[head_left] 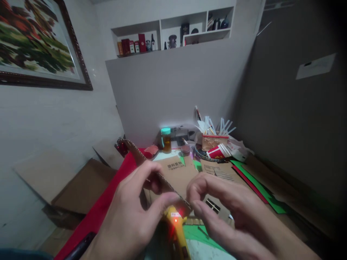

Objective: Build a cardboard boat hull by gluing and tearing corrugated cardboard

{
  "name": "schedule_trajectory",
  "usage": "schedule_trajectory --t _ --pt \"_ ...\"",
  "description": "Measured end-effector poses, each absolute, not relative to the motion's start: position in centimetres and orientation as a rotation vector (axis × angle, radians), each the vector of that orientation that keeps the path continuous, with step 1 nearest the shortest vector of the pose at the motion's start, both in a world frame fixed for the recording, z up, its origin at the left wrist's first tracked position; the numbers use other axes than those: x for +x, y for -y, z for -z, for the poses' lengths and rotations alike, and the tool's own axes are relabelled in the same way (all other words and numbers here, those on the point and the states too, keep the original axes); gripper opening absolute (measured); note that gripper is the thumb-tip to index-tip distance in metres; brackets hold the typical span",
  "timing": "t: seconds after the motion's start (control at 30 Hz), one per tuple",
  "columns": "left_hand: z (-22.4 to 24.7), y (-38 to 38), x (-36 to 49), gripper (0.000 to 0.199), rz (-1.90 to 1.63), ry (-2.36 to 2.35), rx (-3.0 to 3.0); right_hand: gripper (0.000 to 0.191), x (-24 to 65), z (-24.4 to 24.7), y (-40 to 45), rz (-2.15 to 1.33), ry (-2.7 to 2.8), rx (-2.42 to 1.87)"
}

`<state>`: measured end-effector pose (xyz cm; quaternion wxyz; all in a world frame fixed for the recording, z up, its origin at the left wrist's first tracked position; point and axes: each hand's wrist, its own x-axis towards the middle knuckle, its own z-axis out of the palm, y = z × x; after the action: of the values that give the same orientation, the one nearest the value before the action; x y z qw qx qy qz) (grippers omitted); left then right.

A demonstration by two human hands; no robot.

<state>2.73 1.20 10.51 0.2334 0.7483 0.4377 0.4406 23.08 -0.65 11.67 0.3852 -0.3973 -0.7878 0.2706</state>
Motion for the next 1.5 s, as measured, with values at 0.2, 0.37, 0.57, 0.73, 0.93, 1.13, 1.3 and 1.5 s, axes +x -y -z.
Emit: schedule_trajectory --t 0.2,0.37,0.57,0.73,0.93,1.13,1.3,1.5 --pt "-10.9 -1.3 3.1 0.012 -1.231 -1.042 1.951 0.017 22.8 -12.2 0.6 -0.927 1.882 -0.973" --pt "-9.9 -0.9 4.1 0.042 -1.346 -1.016 1.709 0.015 22.4 -11.6 0.9 -0.905 1.84 -0.97" --pt "-8.8 -1.3 4.7 0.016 -1.133 -0.996 1.83 0.017 21.6 -10.2 -0.2 -0.814 1.803 -1.037" --pt "-8.2 -2.3 4.8 0.023 -1.006 -1.066 1.961 0.021 21.6 -8.2 -1.1 -0.769 1.756 -1.078" --pt "-7.8 -1.9 5.6 0.024 -0.982 -1.094 2.026 0.016 22.1 -5.7 -0.8 -0.683 1.686 -1.063" --pt "-7.7 -1.2 6.4 0.025 -0.953 -1.105 2.071 0.016 22.5 -4.4 -0.2 -0.69 1.633 -1.074" --pt "-7.4 -0.7 6.5 0.027 -0.891 -1.164 2.03 0.012 22.6 -4.3 0.3 -0.648 1.628 -0.993" --pt "-6.8 -0.2 6.7 0.028 -0.867 -1.165 1.887 0.013 22.4 -4.4 1.0 -0.54 1.642 -0.958"
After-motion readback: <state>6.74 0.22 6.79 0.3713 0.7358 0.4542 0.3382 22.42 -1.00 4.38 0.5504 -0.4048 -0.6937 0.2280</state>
